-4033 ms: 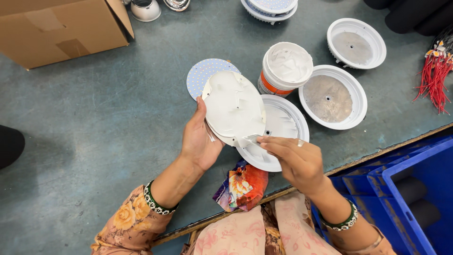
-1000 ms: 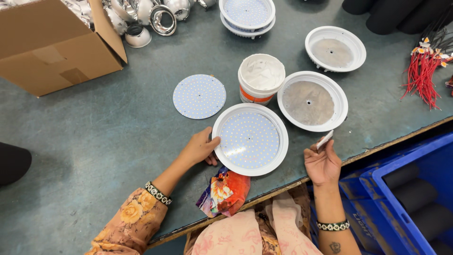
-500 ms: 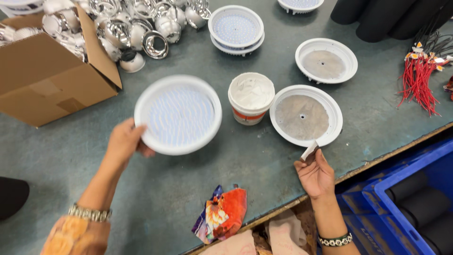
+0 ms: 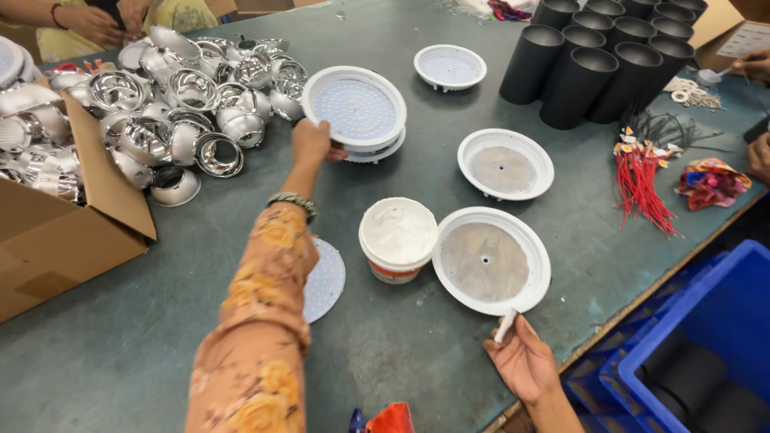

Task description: The person scoops white paste from a container and spreads it onto circular LED light fixtures using a small spatula. The person handles multiple fixtures one at a time, applying paste to the interior surfaces and then to the flat LED boards, placing finished pieces aside.

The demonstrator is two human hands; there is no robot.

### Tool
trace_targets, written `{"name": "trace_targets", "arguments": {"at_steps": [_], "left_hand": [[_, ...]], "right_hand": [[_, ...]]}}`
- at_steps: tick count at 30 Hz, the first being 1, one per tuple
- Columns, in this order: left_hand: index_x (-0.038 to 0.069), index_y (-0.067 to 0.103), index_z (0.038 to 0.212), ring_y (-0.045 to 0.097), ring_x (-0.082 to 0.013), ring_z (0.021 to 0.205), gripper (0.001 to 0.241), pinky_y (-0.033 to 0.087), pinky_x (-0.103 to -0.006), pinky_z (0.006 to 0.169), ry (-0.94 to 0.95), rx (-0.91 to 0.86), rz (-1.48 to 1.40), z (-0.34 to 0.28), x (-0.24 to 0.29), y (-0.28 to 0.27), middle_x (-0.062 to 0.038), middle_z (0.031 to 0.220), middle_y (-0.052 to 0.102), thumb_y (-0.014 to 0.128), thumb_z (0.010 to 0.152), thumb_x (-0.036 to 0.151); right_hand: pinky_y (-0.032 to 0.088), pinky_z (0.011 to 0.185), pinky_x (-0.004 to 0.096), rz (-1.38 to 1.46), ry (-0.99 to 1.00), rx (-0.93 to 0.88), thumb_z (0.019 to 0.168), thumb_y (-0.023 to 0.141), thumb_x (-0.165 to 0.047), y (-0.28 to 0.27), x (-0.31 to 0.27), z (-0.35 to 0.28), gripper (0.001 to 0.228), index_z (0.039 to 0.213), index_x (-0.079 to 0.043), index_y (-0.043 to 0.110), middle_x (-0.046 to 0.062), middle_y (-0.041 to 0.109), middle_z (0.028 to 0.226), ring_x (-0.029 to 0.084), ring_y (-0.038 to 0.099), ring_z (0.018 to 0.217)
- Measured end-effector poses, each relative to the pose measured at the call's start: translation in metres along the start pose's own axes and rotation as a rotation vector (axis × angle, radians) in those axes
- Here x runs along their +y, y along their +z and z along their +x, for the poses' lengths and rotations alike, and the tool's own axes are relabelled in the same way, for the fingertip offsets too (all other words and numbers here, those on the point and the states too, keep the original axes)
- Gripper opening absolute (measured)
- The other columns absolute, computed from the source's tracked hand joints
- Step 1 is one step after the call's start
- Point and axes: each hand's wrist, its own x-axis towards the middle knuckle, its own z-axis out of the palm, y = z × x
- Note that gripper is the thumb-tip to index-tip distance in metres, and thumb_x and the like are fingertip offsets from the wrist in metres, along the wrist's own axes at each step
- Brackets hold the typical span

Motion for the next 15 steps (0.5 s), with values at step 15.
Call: {"name": "trace_targets", "arguments": {"at_steps": [15], "left_hand": [[-0.003, 0.047, 0.132, 0.075, -0.0217, 0.062, 0.048, 0.061, -0.0341, 0.051, 0.318, -0.051, 0.202, -0.043, 0.062, 0.03, -0.017, 0.08, 0.074, 0.069, 0.095, 0.018]], "right_hand": [[0.052, 0.09, 0.048, 0.032, 0.067, -0.069, 0.105, 0.052, -0.019, -0.001, 0.001, -0.003, 0.023, 0.118, -0.004, 0.064, 0.011, 0.073, 0.107, 0.029, 0.07, 0.098]]}}
